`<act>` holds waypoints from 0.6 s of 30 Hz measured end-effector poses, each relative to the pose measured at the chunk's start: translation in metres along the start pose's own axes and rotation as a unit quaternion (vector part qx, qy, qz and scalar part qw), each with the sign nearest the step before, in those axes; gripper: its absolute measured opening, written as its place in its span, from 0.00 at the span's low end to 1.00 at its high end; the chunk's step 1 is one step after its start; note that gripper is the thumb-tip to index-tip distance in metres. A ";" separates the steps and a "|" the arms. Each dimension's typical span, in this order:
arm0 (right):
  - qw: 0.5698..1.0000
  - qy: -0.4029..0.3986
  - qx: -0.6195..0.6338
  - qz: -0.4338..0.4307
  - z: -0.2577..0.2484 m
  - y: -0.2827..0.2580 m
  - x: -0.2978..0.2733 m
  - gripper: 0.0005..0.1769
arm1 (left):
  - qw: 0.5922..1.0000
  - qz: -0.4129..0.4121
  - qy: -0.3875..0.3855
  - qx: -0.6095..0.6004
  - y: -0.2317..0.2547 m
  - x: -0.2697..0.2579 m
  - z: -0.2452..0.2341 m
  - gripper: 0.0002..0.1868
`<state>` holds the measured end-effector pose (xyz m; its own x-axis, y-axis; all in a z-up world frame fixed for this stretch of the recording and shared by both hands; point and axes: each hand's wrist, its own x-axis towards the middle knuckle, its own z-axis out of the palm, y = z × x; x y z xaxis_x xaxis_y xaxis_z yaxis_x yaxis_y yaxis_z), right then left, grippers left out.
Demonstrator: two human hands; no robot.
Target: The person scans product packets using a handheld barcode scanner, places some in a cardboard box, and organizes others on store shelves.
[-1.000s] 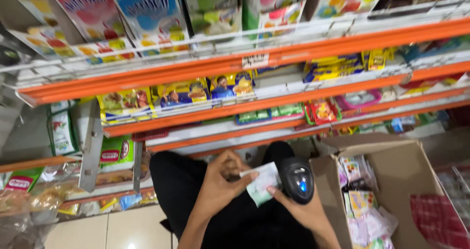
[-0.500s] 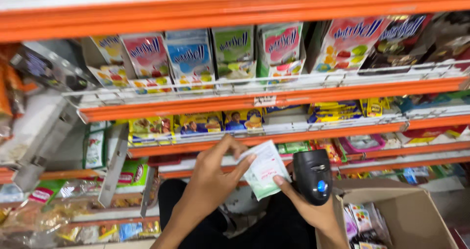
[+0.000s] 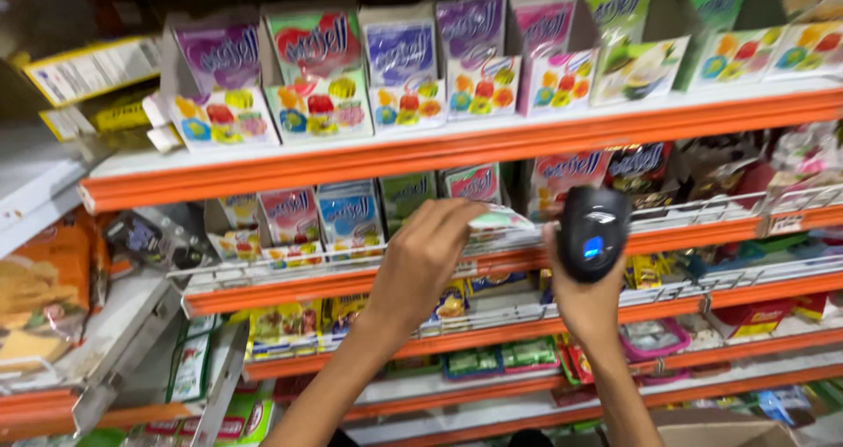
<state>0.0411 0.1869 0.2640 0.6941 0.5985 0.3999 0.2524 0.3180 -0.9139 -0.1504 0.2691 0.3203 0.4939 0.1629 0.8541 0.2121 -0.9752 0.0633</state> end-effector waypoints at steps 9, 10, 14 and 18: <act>0.874 -0.116 -0.283 -0.377 -0.020 0.026 0.023 0.27 | 0.992 -0.070 0.026 -0.101 -0.003 0.026 0.013 0.14; 0.879 -0.112 -0.279 -0.371 -0.019 0.031 0.023 0.27 | 0.992 -0.075 0.028 -0.093 -0.003 0.025 0.015 0.14; 0.896 -0.079 -0.245 -0.363 -0.011 0.049 0.022 0.26 | 0.992 -0.080 0.040 -0.093 -0.006 0.021 0.024 0.15; 0.890 -0.028 -0.230 -0.392 0.000 0.056 0.020 0.22 | 0.994 -0.051 0.063 -0.070 -0.010 0.019 0.026 0.16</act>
<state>0.0687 0.2167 0.2206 0.1510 0.3647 0.9188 0.9026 0.3282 -0.2786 -0.1212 0.2853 0.3220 0.3638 0.2509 0.8971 0.1325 -0.9672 0.2168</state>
